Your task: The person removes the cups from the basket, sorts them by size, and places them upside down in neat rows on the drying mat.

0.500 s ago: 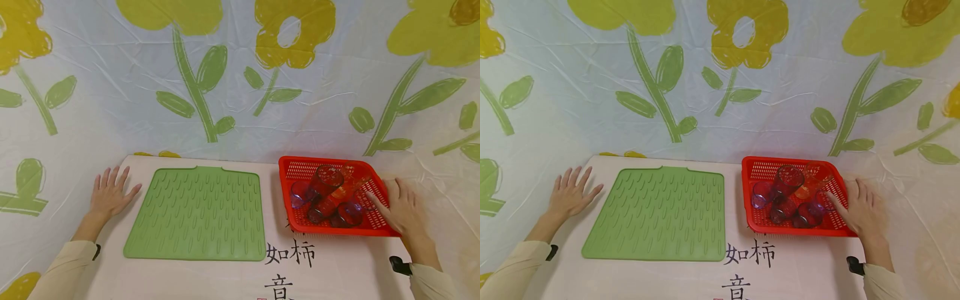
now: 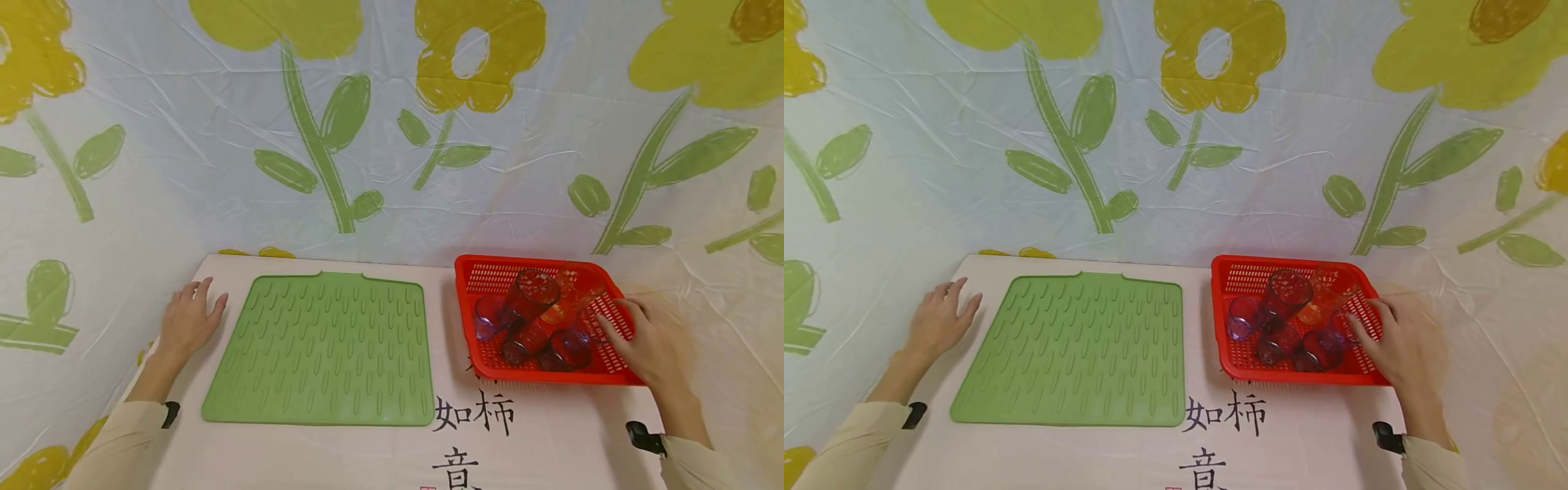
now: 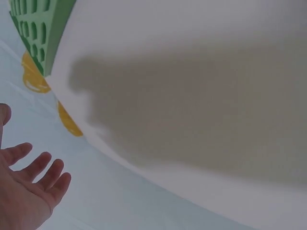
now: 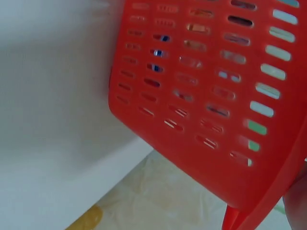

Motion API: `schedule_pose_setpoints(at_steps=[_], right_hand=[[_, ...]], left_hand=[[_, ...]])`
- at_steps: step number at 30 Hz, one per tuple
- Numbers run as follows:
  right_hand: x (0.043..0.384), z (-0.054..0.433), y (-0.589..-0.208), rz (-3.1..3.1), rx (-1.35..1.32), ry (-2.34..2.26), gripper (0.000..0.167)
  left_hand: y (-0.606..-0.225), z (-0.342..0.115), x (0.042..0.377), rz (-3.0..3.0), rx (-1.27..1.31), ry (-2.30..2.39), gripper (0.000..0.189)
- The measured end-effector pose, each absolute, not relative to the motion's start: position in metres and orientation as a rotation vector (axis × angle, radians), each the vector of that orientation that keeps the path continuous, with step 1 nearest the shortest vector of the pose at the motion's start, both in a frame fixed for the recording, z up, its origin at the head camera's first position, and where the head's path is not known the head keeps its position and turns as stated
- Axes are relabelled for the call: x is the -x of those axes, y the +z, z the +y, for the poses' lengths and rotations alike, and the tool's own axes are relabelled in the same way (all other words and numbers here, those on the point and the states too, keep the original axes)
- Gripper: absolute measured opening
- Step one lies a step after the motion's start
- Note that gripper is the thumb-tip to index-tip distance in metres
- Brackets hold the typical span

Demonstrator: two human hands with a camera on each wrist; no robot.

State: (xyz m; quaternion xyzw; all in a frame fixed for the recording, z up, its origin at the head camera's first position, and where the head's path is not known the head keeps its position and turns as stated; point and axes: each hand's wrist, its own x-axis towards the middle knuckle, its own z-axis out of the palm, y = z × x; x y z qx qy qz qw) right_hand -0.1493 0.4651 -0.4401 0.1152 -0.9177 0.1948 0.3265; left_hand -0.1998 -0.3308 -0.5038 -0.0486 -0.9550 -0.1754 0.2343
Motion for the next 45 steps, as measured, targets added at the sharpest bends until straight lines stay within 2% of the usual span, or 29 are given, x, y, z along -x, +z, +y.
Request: schedule_pose_setpoints(at_steps=[22,29,37,40,45], right_hand=[[0.152,0.456,-0.449,-2.867,-0.135,0.594,0.074],[0.157,0.461,-0.447,-2.97,-0.115,0.602,0.076],[0.162,0.464,-0.438,-3.123,-0.053,0.843,0.085],[0.164,0.464,-0.436,-3.166,0.011,0.95,0.085],[0.169,0.464,-0.436,-3.124,0.078,1.005,0.073]], left_hand=[[-0.503,-0.29,0.187,-2.676,0.068,-0.795,0.052],[-0.502,-0.282,0.186,-2.716,0.048,-0.868,0.056],[-0.503,-0.275,0.183,-2.714,0.036,-0.968,0.06],[-0.502,-0.272,0.181,-2.707,0.031,-1.004,0.06],[-0.503,-0.268,0.181,-2.686,0.031,-1.035,0.058]])
